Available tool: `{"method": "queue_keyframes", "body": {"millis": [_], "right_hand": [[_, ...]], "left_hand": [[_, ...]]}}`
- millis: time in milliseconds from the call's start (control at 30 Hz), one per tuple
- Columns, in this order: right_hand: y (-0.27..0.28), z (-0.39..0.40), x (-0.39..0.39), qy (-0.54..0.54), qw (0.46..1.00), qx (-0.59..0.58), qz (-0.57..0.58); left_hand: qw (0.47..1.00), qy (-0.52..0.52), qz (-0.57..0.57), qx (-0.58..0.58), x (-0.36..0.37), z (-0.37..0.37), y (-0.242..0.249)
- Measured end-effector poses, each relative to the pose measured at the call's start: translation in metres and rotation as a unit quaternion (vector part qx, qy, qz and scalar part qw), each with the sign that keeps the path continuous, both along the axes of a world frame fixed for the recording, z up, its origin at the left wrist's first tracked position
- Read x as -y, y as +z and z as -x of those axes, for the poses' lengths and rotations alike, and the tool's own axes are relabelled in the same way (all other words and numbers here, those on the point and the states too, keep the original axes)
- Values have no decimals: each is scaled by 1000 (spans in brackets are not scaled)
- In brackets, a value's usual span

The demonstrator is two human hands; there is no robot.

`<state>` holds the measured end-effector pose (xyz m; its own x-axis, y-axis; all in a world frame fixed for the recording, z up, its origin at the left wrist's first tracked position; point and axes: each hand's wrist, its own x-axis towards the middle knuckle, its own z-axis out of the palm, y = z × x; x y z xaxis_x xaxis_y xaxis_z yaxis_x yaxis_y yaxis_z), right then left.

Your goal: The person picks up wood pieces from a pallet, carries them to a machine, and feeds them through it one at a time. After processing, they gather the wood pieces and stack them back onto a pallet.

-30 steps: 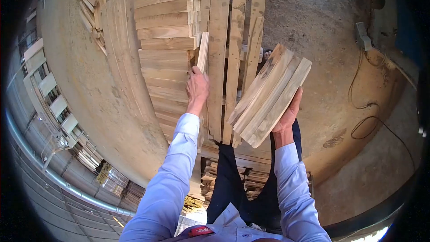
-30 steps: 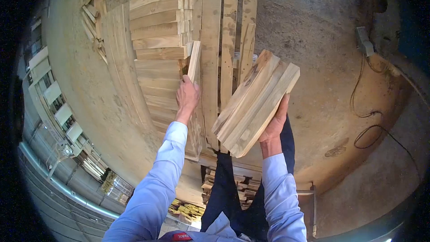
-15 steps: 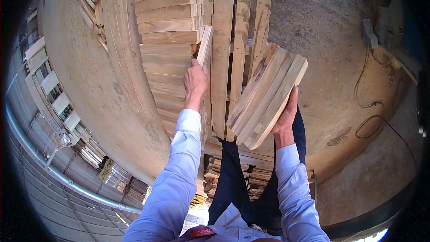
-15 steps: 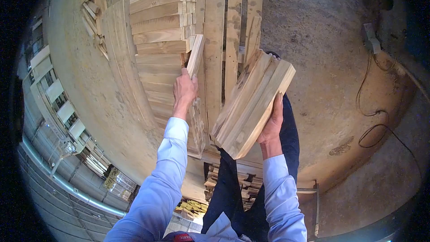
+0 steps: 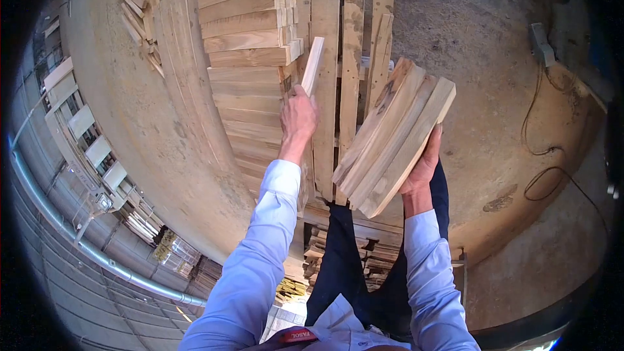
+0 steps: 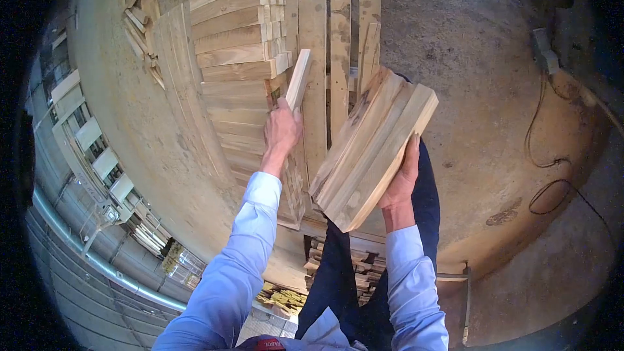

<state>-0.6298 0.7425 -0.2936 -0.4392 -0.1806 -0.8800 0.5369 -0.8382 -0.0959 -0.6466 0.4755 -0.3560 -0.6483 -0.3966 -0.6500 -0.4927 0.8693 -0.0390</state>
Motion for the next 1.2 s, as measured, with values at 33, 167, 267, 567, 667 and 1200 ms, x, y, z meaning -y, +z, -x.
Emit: {"method": "queue_keyframes", "body": {"millis": [33, 167, 267, 567, 667, 1200], "right_hand": [[1, 0, -1, -11, 1000, -6, 20], [-2, 2, -4, -26, 1000, -5, -15], [-6, -2, -5, -34, 999, -7, 13], [-3, 2, -4, -34, 999, -24, 13], [-11, -7, -5, -32, 999, 15, -26], [-3, -17, 26, 46, 996, -69, 19]], "left_hand": [[999, 38, 11, 9, 9, 1, 2], [996, 90, 17, -16, 5, -11, -10], [997, 71, 14, -34, -4, -21, -14], [996, 49, -56, -45, 9, -34, 19], [992, 76, -79, -69, 14, -42, 36], [938, 211, -156, -226, 20, -175, 63]]}}
